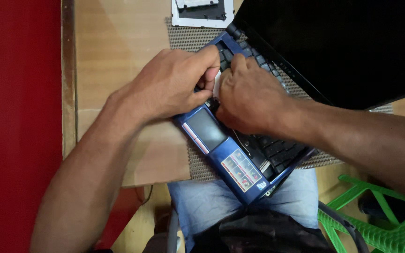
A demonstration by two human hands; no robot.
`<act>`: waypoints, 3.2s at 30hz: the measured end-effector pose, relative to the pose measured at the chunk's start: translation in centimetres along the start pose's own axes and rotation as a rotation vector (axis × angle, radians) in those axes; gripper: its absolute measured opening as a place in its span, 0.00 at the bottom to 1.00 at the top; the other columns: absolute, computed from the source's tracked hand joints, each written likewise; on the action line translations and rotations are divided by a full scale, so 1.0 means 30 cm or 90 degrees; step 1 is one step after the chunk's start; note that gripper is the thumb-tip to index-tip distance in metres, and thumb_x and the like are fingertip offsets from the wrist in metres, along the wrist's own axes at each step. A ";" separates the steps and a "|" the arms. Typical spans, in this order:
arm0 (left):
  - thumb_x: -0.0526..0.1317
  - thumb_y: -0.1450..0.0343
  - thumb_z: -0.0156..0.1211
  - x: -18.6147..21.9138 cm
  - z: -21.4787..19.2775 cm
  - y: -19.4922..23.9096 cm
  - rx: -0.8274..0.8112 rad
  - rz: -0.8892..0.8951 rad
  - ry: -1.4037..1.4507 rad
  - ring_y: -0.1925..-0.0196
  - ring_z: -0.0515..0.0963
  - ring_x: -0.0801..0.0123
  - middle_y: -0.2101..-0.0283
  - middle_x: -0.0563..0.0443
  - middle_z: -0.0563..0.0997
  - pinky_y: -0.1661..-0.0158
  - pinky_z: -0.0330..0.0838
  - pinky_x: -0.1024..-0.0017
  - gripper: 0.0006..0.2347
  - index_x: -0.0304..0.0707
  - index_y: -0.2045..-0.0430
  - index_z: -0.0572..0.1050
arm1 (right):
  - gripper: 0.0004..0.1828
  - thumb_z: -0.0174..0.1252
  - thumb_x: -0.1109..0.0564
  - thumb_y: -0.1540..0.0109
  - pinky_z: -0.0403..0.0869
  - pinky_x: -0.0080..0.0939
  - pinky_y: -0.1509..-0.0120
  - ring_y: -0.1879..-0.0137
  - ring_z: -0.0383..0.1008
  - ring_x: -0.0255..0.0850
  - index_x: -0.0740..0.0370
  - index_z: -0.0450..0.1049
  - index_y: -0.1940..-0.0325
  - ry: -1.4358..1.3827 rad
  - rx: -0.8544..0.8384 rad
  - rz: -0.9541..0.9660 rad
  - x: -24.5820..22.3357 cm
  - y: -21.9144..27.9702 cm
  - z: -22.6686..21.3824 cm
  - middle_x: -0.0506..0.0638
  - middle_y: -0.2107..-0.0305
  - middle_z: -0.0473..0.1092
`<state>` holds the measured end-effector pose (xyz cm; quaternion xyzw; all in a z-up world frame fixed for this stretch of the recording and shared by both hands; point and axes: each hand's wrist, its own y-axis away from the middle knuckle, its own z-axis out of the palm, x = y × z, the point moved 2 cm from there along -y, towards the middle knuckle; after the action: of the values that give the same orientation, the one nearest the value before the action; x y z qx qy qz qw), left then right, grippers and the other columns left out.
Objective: The person uses a screwdriver to remove screws from the laptop's hinge area, then lifts and detaches the keyboard and its surrounding frame. They place the removed parts on the table and continue to work on the exposed internal components.
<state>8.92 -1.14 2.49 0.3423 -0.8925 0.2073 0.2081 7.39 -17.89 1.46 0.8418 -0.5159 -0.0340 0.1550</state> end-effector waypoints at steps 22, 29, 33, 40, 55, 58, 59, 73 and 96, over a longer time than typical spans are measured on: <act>0.33 0.38 0.60 -0.007 0.003 -0.003 0.013 0.002 -0.016 0.72 0.80 0.57 0.74 0.65 0.80 0.68 0.68 0.58 0.10 0.50 0.71 0.67 | 0.29 0.56 0.42 0.40 0.74 0.58 0.46 0.49 0.68 0.64 0.68 0.72 0.46 0.043 -0.071 -0.001 -0.030 -0.013 -0.034 0.67 0.54 0.66; 0.36 0.36 0.60 -0.017 0.015 0.000 0.021 0.004 -0.029 0.71 0.78 0.48 0.75 0.56 0.80 0.69 0.66 0.53 0.07 0.49 0.72 0.68 | 0.23 0.61 0.52 0.44 0.77 0.60 0.54 0.53 0.73 0.64 0.71 0.74 0.51 -0.003 0.011 -0.040 0.042 -0.033 0.034 0.67 0.57 0.68; 0.36 0.36 0.60 -0.012 0.007 -0.005 0.001 -0.014 -0.037 0.72 0.78 0.49 0.74 0.57 0.80 0.69 0.66 0.53 0.07 0.50 0.72 0.68 | 0.15 0.47 0.56 0.36 0.73 0.53 0.57 0.53 0.69 0.52 0.68 0.75 0.70 -0.058 -0.174 -0.081 0.056 -0.025 -0.098 0.59 0.69 0.70; 0.36 0.36 0.62 0.000 -0.013 -0.008 -0.035 -0.033 -0.009 0.67 0.82 0.57 0.69 0.62 0.83 0.65 0.69 0.57 0.07 0.50 0.70 0.70 | 0.11 0.55 0.53 0.38 0.71 0.39 0.55 0.66 0.73 0.35 0.41 0.78 0.54 -0.281 -0.122 0.000 0.181 0.066 -0.153 0.40 0.72 0.75; 0.49 0.31 0.70 0.148 0.090 0.016 -0.089 -0.125 -0.120 0.57 0.72 0.55 0.65 0.50 0.77 0.60 0.70 0.56 0.13 0.41 0.79 0.82 | 0.11 0.57 0.61 0.34 0.73 0.51 0.41 0.49 0.72 0.54 0.66 0.76 0.48 -0.262 0.374 -0.359 0.225 0.230 -0.006 0.59 0.53 0.70; 0.39 0.34 0.65 0.149 0.114 0.031 0.049 0.005 -0.160 0.62 0.72 0.56 0.75 0.48 0.76 0.56 0.69 0.63 0.09 0.38 0.87 0.80 | 0.10 0.57 0.62 0.34 0.73 0.49 0.43 0.51 0.72 0.52 0.66 0.76 0.49 -0.277 0.389 -0.362 0.221 0.227 -0.004 0.57 0.54 0.71; 0.37 0.37 0.65 0.150 0.114 0.034 0.073 -0.012 -0.138 0.62 0.72 0.56 0.73 0.48 0.75 0.59 0.70 0.62 0.08 0.37 0.88 0.78 | 0.10 0.56 0.62 0.34 0.73 0.49 0.42 0.50 0.73 0.52 0.66 0.76 0.49 -0.276 0.388 -0.358 0.219 0.227 -0.004 0.57 0.54 0.72; 0.29 0.34 0.60 0.176 0.077 0.028 0.132 -0.021 -0.042 0.66 0.70 0.55 0.73 0.47 0.71 0.66 0.68 0.60 0.10 0.35 0.87 0.70 | 0.10 0.59 0.62 0.34 0.73 0.48 0.41 0.49 0.73 0.51 0.66 0.78 0.50 -0.237 0.406 -0.358 0.227 0.224 -0.003 0.56 0.56 0.74; 0.34 0.38 0.59 0.159 -0.044 0.073 -0.124 0.033 -0.032 0.43 0.69 0.46 0.51 0.43 0.74 0.38 0.58 0.49 0.13 0.37 0.60 0.76 | 0.16 0.62 0.48 0.34 0.68 0.51 0.52 0.51 0.72 0.51 0.63 0.76 0.52 -0.220 0.383 -0.364 0.185 0.277 -0.063 0.54 0.56 0.73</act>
<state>4.46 -1.48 5.53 0.3022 -0.9220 0.1165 0.2121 3.24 -25.84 6.28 0.9402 -0.2677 -0.0643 -0.2007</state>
